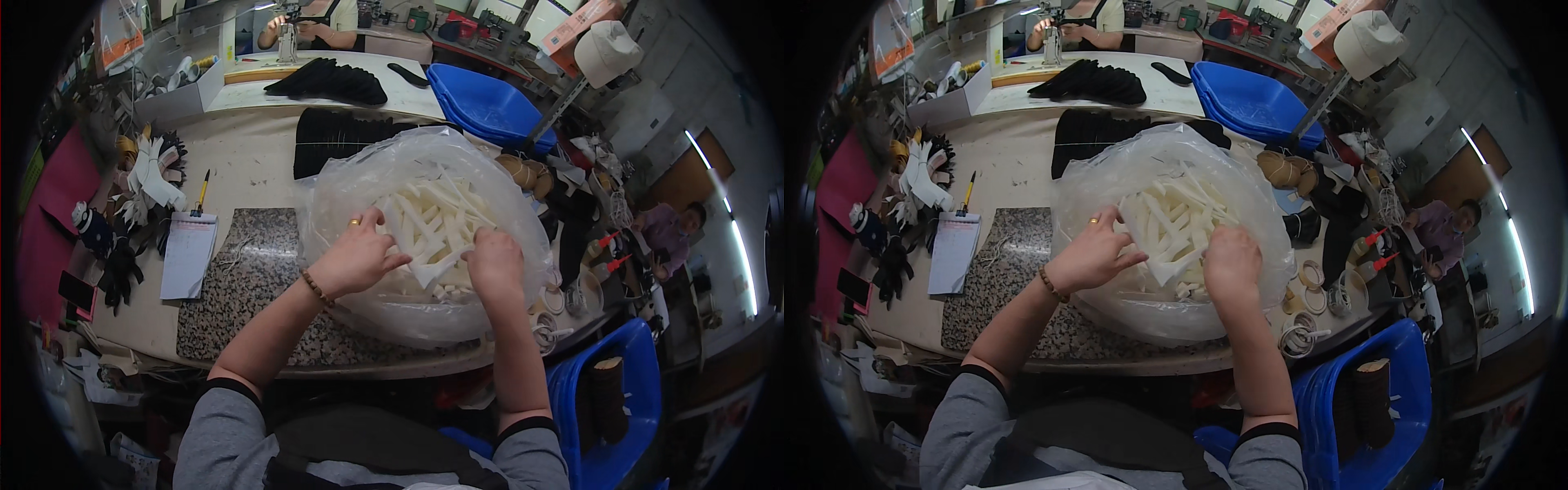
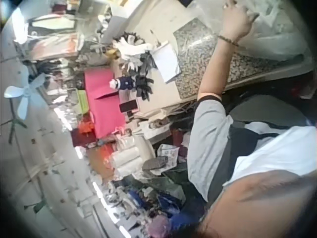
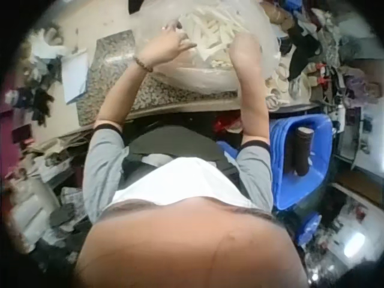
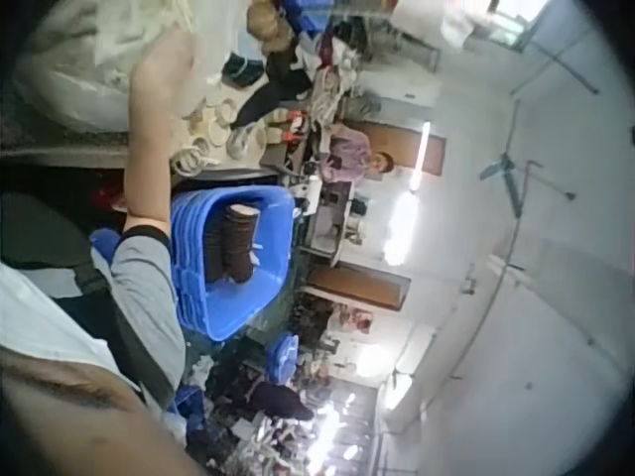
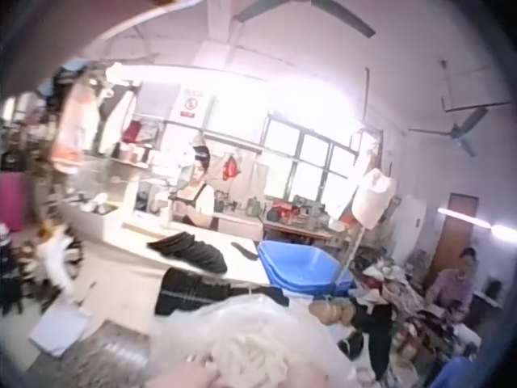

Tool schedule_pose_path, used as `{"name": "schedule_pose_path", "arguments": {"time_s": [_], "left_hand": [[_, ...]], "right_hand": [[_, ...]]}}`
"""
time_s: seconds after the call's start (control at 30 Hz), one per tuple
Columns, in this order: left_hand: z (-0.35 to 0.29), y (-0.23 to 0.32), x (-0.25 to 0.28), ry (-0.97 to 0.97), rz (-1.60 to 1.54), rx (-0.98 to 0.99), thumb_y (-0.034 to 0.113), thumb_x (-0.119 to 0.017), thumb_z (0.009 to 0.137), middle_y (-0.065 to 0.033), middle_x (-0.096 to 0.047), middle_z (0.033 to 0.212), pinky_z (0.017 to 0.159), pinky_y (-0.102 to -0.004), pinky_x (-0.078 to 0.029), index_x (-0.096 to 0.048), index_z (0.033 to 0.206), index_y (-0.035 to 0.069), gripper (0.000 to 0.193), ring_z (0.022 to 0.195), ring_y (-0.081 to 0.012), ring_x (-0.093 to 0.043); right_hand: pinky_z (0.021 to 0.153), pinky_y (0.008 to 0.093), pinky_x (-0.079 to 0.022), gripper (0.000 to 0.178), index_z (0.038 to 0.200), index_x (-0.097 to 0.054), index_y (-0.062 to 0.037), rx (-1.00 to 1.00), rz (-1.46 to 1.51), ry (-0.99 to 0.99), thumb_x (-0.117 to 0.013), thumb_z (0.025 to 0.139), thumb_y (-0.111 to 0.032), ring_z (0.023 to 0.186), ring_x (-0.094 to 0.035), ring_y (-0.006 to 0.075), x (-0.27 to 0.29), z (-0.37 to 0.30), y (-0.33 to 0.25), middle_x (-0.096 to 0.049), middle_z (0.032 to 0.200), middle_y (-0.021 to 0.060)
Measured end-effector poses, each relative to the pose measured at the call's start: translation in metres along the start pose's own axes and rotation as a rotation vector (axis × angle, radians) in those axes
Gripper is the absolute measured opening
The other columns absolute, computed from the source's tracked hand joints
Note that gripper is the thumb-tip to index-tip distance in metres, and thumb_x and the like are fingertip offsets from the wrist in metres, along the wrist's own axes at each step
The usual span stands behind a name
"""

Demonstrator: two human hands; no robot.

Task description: Sort and organize white shoe upper components from a large plastic bag into blue bins.

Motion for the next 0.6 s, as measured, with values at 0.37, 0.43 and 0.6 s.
{"name": "schedule_pose_path", "arguments": {"time_s": [0.37, 0.43, 0.6], "left_hand": [[0.059, -0.031, -0.015, -0.148, -0.121, 0.034, 0.032, -0.071, 0.078, -0.0220, -0.064, 0.098, 0.088, -0.0410, -0.049, -0.070, 0.096, 0.002, 0.036, 0.099, -0.0371, -0.061], [0.058, -0.047, -0.025, -0.217, -0.118, 0.066, 0.031, -0.072, 0.076, -0.0234, -0.061, 0.101, 0.089, -0.0405, -0.049, -0.070, 0.099, 0.002, 0.037, 0.097, -0.0379, -0.060], [0.067, -0.026, 0.009, 0.143, 0.088, 0.134, 0.037, -0.072, 0.076, -0.0265, -0.050, 0.126, 0.092, -0.0445, -0.047, -0.068, 0.107, 0.005, 0.044, 0.113, -0.0406, -0.051]], "right_hand": [[0.079, 0.0420, -0.051, 0.041, 0.087, -0.070, 0.0058, 0.022, 0.642, 0.153, -0.083, 0.069, -0.029, 0.089, -0.067, 0.0377, -0.077, 0.042, -0.014, -0.069, 0.088, 0.0235], [0.080, 0.0422, -0.052, 0.038, 0.087, -0.071, 0.0043, 0.027, 0.405, 0.008, -0.082, 0.070, -0.027, 0.089, -0.067, 0.0373, -0.060, 0.035, -0.032, -0.069, 0.088, 0.0230], [0.084, 0.0416, -0.052, 0.035, 0.089, -0.071, 0.0021, 0.033, 0.242, -0.002, -0.081, 0.070, -0.026, 0.092, -0.067, 0.0352, 0.001, 0.087, -0.035, -0.069, 0.094, 0.0223]]}}
Point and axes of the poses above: each hand's wrist, its own z-axis towards the middle knuckle, its own x-axis out of the back of the hand, y = z × x, the point moved 10 cm from there along z, towards the middle knuckle
